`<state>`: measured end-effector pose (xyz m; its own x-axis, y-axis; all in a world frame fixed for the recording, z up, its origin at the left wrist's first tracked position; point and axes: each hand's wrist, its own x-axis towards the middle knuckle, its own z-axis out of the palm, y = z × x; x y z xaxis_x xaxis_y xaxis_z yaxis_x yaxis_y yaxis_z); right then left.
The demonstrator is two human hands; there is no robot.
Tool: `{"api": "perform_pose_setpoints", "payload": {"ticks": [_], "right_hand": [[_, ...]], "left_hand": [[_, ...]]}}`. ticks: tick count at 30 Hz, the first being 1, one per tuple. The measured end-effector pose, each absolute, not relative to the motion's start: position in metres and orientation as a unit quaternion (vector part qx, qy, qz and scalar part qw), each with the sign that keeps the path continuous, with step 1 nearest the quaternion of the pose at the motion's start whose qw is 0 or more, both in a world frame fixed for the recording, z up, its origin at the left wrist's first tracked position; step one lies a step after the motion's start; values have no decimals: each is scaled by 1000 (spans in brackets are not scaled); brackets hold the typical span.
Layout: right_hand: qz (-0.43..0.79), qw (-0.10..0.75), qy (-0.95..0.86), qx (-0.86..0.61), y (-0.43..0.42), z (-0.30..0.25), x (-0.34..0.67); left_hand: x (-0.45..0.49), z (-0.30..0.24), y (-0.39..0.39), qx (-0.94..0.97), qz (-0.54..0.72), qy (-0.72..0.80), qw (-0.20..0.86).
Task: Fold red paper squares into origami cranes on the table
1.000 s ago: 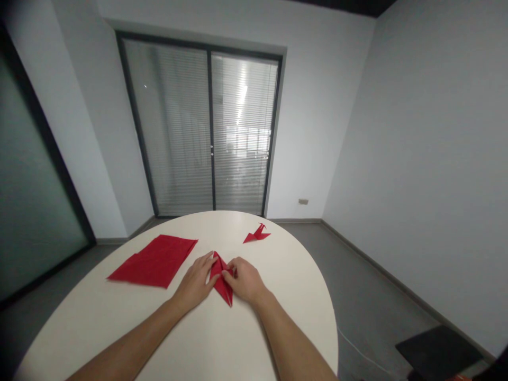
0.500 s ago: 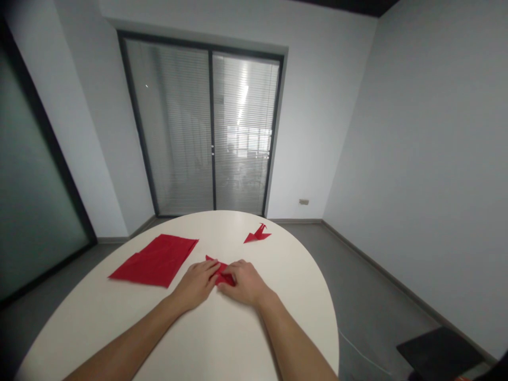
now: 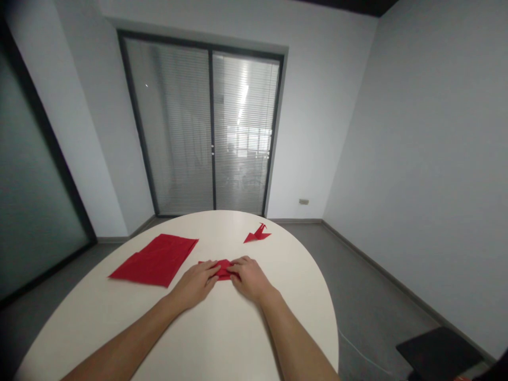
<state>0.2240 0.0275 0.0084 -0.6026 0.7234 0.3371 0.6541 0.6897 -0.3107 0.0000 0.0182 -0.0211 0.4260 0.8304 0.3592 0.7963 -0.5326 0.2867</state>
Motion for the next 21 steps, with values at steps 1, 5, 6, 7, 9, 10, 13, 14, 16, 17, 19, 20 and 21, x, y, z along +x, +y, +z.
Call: {"api": "perform_pose_setpoints", "payload": {"ticks": [1, 5, 6, 7, 9, 10, 13, 14, 16, 17, 19, 20, 21], "right_hand": [[84, 223, -890, -389, 26, 10, 223], [103, 220, -878, -412, 24, 11, 220], [105, 220, -877, -415, 24, 11, 220], [105, 222, -876, -416, 25, 10, 220], [107, 224, -873, -419, 26, 8, 221], [109, 224, -872, -422, 27, 8, 222], [110, 220, -870, -427, 28, 7, 223], [109, 219, -870, -427, 28, 8, 223], [103, 216, -871, -429, 28, 8, 224], [100, 214, -872, -429, 28, 8, 223], [94, 213, -874, -427, 27, 7, 222], [92, 214, -876, -422, 26, 6, 221], [90, 217, -880, -413, 25, 4, 219]], "left_hand": [[1, -20, 18, 841, 236, 486, 35], [3, -12, 15, 826, 238, 509, 41], [4, -10, 14, 824, 239, 512, 44], [4, -8, 14, 822, 240, 515, 46], [4, -5, 12, 818, 237, 522, 49], [4, -4, 12, 816, 236, 526, 50], [4, -4, 11, 810, 234, 536, 51], [4, -4, 12, 809, 235, 536, 51], [5, -5, 12, 810, 237, 533, 52], [5, -5, 12, 811, 239, 531, 53], [5, -6, 13, 812, 238, 529, 58], [5, -5, 13, 814, 235, 528, 60], [5, -5, 13, 816, 230, 527, 62]]}}
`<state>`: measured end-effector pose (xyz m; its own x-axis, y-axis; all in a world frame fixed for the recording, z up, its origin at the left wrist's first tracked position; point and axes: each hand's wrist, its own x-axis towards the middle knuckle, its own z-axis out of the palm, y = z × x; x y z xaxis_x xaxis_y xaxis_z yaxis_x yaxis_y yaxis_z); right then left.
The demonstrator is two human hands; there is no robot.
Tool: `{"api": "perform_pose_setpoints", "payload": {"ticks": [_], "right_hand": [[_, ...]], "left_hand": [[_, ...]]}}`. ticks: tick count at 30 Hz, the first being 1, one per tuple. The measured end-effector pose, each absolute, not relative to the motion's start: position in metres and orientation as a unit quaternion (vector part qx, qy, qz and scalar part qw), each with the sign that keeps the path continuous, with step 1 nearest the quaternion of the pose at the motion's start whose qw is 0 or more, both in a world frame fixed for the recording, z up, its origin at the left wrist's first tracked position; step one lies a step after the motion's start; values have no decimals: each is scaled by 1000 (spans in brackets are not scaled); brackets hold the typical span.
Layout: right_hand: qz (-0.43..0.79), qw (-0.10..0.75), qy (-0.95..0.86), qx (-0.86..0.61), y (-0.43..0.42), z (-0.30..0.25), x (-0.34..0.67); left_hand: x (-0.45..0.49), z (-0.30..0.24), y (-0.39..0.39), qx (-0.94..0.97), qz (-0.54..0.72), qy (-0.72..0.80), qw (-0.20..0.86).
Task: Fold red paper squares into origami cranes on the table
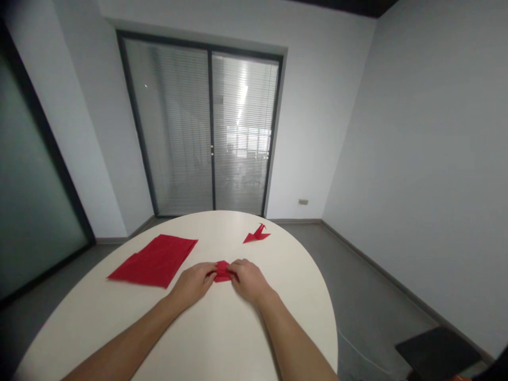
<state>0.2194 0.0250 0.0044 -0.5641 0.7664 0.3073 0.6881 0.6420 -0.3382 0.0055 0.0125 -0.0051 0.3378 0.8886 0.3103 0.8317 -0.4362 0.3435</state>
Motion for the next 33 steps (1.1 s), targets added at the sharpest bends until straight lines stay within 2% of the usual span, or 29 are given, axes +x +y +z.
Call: {"api": "perform_pose_setpoints", "payload": {"ticks": [4, 9, 14, 23, 33], "right_hand": [[95, 216, -889, -392, 19, -3, 209], [156, 137, -880, -427, 15, -6, 202], [168, 105, -871, -450, 14, -3, 206], [132, 180, -874, -431, 22, 13, 218], [113, 219, -858, -451, 25, 7, 218]], "left_hand": [[6, -5, 12, 833, 227, 502, 61], [6, -8, 13, 851, 235, 466, 62], [7, -8, 13, 850, 218, 477, 47], [11, -4, 11, 824, 207, 526, 40], [13, -3, 11, 803, 199, 561, 24]]}}
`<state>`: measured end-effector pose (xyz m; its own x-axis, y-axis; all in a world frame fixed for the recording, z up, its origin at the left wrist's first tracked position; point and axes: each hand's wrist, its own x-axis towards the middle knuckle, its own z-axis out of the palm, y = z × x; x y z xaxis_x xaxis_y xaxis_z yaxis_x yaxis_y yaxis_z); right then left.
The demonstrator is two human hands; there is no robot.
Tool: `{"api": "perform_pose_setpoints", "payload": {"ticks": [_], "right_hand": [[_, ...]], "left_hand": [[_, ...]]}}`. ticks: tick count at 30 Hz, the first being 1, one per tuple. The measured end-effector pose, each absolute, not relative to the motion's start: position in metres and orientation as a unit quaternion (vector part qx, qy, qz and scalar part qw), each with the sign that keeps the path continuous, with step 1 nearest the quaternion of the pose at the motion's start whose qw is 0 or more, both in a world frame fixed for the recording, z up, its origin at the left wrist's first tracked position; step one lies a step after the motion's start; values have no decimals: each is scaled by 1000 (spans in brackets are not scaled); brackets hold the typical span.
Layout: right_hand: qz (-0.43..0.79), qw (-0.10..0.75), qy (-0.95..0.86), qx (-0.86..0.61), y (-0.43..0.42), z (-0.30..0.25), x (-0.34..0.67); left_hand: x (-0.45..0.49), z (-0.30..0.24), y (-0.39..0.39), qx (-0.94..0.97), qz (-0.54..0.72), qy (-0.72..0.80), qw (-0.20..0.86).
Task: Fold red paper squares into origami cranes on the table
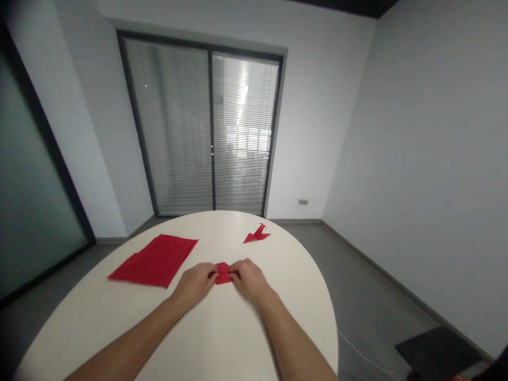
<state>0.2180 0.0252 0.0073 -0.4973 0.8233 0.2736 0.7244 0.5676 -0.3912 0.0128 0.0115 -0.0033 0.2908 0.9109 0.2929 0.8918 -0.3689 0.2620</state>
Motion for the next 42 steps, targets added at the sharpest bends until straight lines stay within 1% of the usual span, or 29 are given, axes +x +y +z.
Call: {"api": "perform_pose_setpoints", "payload": {"ticks": [6, 11, 13, 19, 28, 31, 36, 38, 42], "right_hand": [[86, 204, -859, -461, 24, 11, 215], [57, 182, -865, -463, 11, 14, 197], [71, 187, -868, -454, 3, 12, 188], [170, 98, -867, -458, -5, 3, 182], [189, 62, -849, -490, 7, -1, 203], [171, 75, -861, -473, 10, 4, 212], [120, 145, -909, -371, 15, 20, 220], [133, 149, -915, -350, 14, 24, 220], [166, 156, -901, -368, 15, 22, 220]], "left_hand": [[12, 0, 10, 813, 192, 549, 42], [12, 0, 10, 824, 177, 537, 36], [12, -1, 10, 822, 183, 538, 35], [11, -2, 11, 814, 203, 541, 63], [11, -4, 7, 829, 194, 523, 42], [10, -7, 10, 836, 187, 515, 31], [8, -10, 11, 834, 207, 511, 13], [7, -10, 11, 835, 208, 510, 16], [7, -14, 12, 835, 206, 510, 38]]}}
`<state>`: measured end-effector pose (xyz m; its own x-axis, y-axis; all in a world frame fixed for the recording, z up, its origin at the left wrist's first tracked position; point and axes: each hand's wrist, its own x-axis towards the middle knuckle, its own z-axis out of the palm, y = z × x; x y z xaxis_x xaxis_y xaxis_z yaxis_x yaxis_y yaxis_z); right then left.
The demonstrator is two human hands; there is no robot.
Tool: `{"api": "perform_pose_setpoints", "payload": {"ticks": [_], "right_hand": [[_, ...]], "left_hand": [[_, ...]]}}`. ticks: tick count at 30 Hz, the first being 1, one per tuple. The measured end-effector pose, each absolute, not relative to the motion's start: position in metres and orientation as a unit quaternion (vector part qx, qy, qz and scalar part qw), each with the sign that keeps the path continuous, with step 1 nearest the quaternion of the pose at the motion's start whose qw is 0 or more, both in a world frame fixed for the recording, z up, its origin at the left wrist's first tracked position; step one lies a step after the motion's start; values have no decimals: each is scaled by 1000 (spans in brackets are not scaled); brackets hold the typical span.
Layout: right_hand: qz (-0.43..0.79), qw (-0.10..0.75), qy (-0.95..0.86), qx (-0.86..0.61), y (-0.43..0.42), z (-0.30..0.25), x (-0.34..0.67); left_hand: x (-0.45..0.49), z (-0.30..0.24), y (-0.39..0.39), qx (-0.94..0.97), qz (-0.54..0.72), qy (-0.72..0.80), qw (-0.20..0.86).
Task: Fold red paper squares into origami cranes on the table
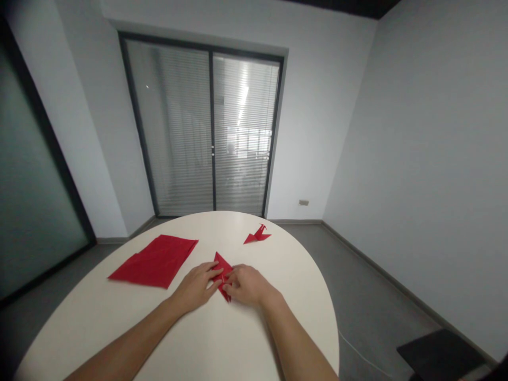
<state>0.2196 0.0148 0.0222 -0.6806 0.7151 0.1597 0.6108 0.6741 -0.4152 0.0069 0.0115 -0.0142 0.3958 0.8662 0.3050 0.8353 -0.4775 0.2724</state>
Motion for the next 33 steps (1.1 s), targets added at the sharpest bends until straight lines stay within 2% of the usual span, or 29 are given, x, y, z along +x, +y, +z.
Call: {"api": "perform_pose_setpoints", "payload": {"ticks": [5, 8, 15, 23, 29, 33], "right_hand": [[133, 224, -862, -435, 22, 12, 222], [127, 224, -850, -459, 26, 7, 222], [140, 220, -850, -458, 29, 6, 220], [177, 288, -835, -434, 29, -2, 216], [189, 287, -831, -436, 25, 0, 209], [178, 255, -837, -450, 22, 4, 206]], "left_hand": [[8, -18, 13, 828, 226, 512, 33], [8, -17, 12, 829, 231, 509, 25], [8, -19, 13, 829, 237, 505, 34], [8, -15, 10, 835, 242, 493, 35], [11, -7, 7, 837, 249, 485, 49], [12, -6, 7, 828, 276, 484, 60]]}}
